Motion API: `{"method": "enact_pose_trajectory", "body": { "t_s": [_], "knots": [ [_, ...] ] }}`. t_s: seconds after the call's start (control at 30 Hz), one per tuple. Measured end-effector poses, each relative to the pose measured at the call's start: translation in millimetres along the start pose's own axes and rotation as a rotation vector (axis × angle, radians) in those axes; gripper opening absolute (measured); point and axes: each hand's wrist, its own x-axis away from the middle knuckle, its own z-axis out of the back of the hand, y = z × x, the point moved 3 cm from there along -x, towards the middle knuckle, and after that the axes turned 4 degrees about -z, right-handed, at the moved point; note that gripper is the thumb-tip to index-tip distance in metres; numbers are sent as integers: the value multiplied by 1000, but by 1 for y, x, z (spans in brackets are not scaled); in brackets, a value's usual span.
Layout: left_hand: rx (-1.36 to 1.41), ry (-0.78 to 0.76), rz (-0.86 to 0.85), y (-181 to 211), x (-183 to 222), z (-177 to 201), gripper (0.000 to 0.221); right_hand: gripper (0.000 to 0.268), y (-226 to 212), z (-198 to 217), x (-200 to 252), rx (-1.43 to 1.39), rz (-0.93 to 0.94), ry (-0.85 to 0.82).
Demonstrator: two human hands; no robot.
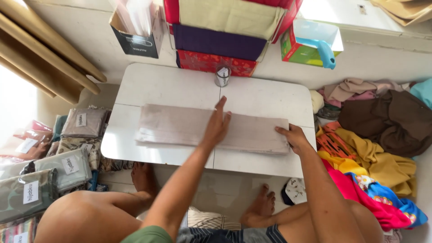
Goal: The person is preparing fabric items for sale by using a lint roller to clean them, folding them into a consistent shape, and sealing them inside plastic bags.
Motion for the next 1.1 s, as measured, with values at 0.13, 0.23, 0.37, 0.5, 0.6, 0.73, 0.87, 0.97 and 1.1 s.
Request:
{"method": "enact_pose_trajectory", "body": {
  "t_s": [0.13,0.23,0.37,0.5,0.6,0.73,0.87,0.97,1.1],
  "knots": [
    [50,-43,225,-31,11,-48,62,71,7,35,-22,-25,-30,59],
    [-34,-57,123,-33,13,-78,73,67,5,83,-43,-71,80,96],
    [121,-163,90,-16,11,-117,85,42,-79,75,43,-23,190,156],
    [352,-350,203,40,13,-89,94,46,-130,19,111,43,283,61],
    [935,-270,567,-24,4,-84,93,46,-71,-6,-19,126,392,-80],
    [959,-272,696,-42,16,13,112,51,-108,-145,98,133,357,-324],
    [347,-91,681,-132,40,49,96,68,-113,-188,120,160,318,-563],
    [-117,-23,632,-130,51,68,54,60,-109,-179,100,204,387,-464],
    [-348,32,601,-87,49,100,42,40,-90,-157,61,356,582,-177]
  ]
}}
